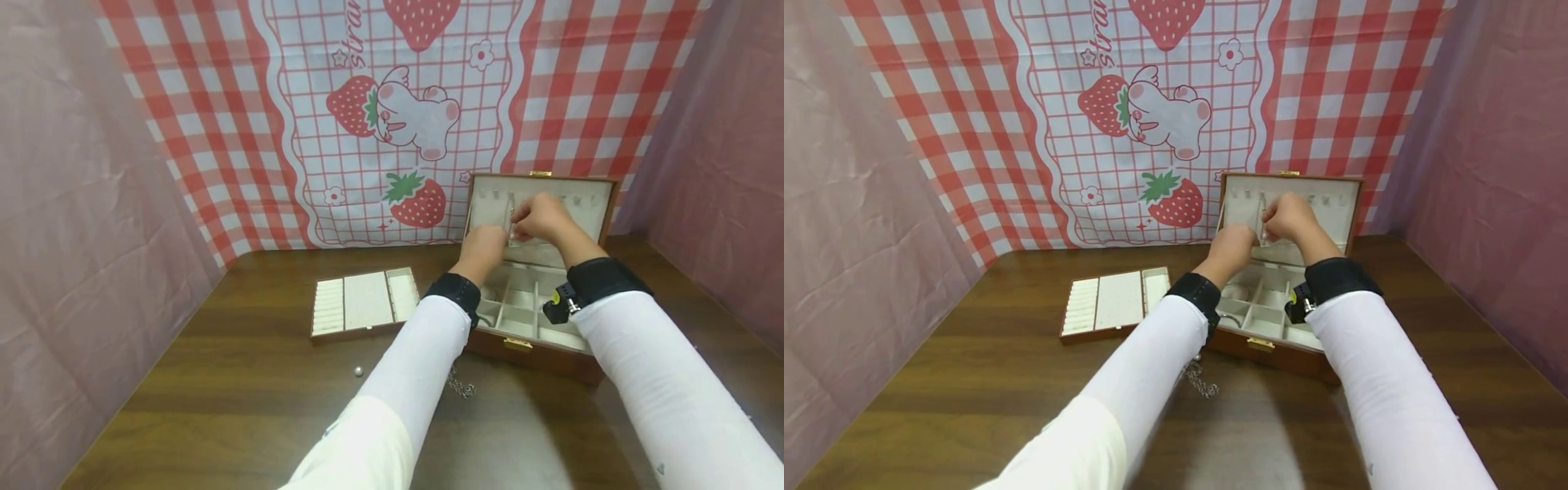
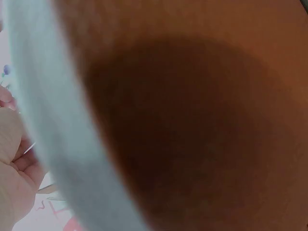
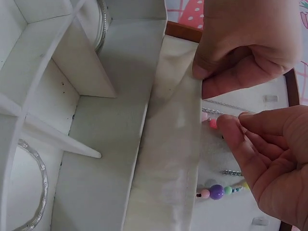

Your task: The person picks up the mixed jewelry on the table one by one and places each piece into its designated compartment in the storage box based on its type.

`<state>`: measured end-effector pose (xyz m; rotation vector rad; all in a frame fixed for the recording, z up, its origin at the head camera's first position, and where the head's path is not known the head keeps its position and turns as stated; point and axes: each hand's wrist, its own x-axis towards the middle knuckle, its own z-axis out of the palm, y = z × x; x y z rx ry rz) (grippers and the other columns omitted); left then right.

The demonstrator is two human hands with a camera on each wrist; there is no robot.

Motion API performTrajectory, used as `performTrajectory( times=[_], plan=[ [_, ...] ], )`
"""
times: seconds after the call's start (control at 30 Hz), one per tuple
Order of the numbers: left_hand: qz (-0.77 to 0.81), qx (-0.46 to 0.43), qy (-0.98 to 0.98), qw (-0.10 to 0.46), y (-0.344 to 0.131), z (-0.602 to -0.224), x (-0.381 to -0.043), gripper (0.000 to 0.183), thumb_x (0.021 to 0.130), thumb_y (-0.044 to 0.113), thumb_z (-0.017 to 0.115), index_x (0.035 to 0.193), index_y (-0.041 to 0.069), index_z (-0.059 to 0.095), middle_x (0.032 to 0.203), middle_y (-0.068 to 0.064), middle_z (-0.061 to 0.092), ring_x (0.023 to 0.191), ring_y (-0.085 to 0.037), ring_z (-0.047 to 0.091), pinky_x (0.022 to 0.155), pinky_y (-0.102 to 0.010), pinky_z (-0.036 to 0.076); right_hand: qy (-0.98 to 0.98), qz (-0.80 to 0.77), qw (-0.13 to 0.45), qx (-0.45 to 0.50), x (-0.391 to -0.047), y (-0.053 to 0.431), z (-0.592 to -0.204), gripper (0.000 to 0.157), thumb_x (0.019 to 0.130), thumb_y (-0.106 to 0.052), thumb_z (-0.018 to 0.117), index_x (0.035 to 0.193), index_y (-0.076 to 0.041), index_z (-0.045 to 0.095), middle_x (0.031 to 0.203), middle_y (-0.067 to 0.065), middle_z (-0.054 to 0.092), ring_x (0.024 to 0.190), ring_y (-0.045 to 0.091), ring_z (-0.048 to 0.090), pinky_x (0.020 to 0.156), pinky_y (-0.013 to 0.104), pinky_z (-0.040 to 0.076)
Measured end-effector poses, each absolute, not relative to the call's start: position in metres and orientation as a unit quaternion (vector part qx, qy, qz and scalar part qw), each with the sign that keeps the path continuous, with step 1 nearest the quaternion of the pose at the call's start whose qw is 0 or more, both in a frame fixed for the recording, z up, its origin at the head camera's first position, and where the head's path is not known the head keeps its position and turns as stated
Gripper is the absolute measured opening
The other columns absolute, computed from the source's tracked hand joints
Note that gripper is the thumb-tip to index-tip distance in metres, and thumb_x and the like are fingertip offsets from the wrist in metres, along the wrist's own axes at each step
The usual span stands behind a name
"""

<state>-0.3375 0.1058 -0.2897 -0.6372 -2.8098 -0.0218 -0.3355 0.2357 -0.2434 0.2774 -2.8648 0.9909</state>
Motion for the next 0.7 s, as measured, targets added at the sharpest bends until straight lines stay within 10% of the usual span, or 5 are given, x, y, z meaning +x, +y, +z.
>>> performTrajectory(
  times=[0.47,0.7],
  plan=[
    [-0.063,-0.239,-0.964,0.095,0.097,-0.287,-0.331,0.019,0.094,0.018,0.061,0.109,0.023,0.072,0.108,0.008,0.069,0.100,-0.007,0.064,0.081,-0.021,0.051,-0.930,0.340,0.082,0.117,-0.312,0.212,-0.226,0.024,0.092,-0.011,0.060,0.101,0.010,0.068,0.086,0.021,0.070,0.069,0.024,0.069,0.072,0.047,0.057],
    [-0.117,-0.255,-0.956,0.084,0.076,-0.270,-0.318,0.028,0.091,0.027,0.068,0.119,0.025,0.070,0.112,0.013,0.068,0.102,-0.004,0.061,0.083,-0.017,0.049,-0.914,0.368,0.094,0.140,-0.289,0.203,-0.214,0.023,0.093,-0.012,0.062,0.103,0.008,0.066,0.093,0.021,0.068,0.071,0.022,0.068,0.063,0.031,0.057]
  ],
)
